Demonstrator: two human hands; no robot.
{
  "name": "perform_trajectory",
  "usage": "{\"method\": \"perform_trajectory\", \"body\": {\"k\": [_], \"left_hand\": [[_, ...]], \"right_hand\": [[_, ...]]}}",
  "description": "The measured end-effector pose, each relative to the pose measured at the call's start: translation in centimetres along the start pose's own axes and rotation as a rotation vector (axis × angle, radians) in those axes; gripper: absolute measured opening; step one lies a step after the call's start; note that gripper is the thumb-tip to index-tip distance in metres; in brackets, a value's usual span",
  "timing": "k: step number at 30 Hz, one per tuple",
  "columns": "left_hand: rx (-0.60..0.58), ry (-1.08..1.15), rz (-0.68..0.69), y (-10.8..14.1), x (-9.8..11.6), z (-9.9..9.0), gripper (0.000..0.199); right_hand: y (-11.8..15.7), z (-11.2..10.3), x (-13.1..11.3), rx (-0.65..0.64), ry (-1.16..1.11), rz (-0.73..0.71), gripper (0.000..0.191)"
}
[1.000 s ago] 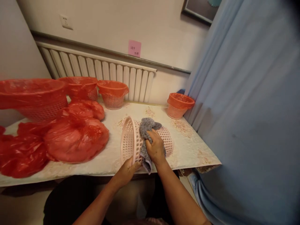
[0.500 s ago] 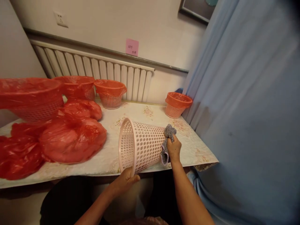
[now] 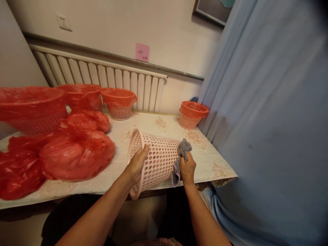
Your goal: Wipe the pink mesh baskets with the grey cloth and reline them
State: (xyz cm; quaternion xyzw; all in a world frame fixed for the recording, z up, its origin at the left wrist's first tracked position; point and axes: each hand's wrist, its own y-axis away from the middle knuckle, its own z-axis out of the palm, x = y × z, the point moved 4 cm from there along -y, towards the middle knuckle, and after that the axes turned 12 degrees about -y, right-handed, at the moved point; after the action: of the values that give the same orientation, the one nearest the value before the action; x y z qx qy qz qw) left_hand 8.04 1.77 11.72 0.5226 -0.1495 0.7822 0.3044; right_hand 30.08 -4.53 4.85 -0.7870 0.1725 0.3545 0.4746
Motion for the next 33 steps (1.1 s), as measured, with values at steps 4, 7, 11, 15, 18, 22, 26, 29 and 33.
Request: {"method": "perform_trajectory", "body": {"k": [4, 7, 11, 15, 18, 22, 26, 29, 33], "left_hand": [[-0.023, 0.024, -0.005, 0.4, -0.4, -0.3, 0.044], [-0.027, 0.009, 0.019, 0.7, -1.0, -0.2, 0.046], [0.020, -0.139, 0.107, 0.3, -1.9, -1.1, 0.052], [0.099, -0.285, 0.173, -0.2, -2.4, -3.0, 0.054], [0.071, -0.282, 0.181, -0.1, -2.5, -3.2, 0.056], [0.015, -0.239, 0.104, 0.9, -2.8, -2.0, 0.062], [0.018, -0.288, 0.088, 1.6, -3.0, -1.2, 0.064], [0.002, -0.323, 0.119, 1.6, -3.2, -1.4, 0.068], [-0.036, -0.301, 0.150, 1.5, -3.3, -1.6, 0.071]], "right_hand": [[1.1, 0.3, -0.4, 0.040, 0.002, -0.018, 0.039], [2.5, 1.4, -2.9, 0.014, -0.016, -0.076, 0.038], [5.1, 3.4, -9.6, -0.157, -0.120, -0.336, 0.038], [5.8, 4.7, -14.2, -0.332, -0.192, -0.435, 0.030], [4.2, 5.0, -14.2, -0.352, -0.217, -0.424, 0.035], [0.4, 5.0, -10.1, -0.269, -0.174, -0.267, 0.038], [-2.9, 3.5, -4.1, -0.155, -0.079, -0.029, 0.030], [-3.4, 2.0, -0.7, -0.074, -0.042, 0.057, 0.028], [-1.1, 1.2, 1.1, 0.006, -0.027, 0.104, 0.032]]}}
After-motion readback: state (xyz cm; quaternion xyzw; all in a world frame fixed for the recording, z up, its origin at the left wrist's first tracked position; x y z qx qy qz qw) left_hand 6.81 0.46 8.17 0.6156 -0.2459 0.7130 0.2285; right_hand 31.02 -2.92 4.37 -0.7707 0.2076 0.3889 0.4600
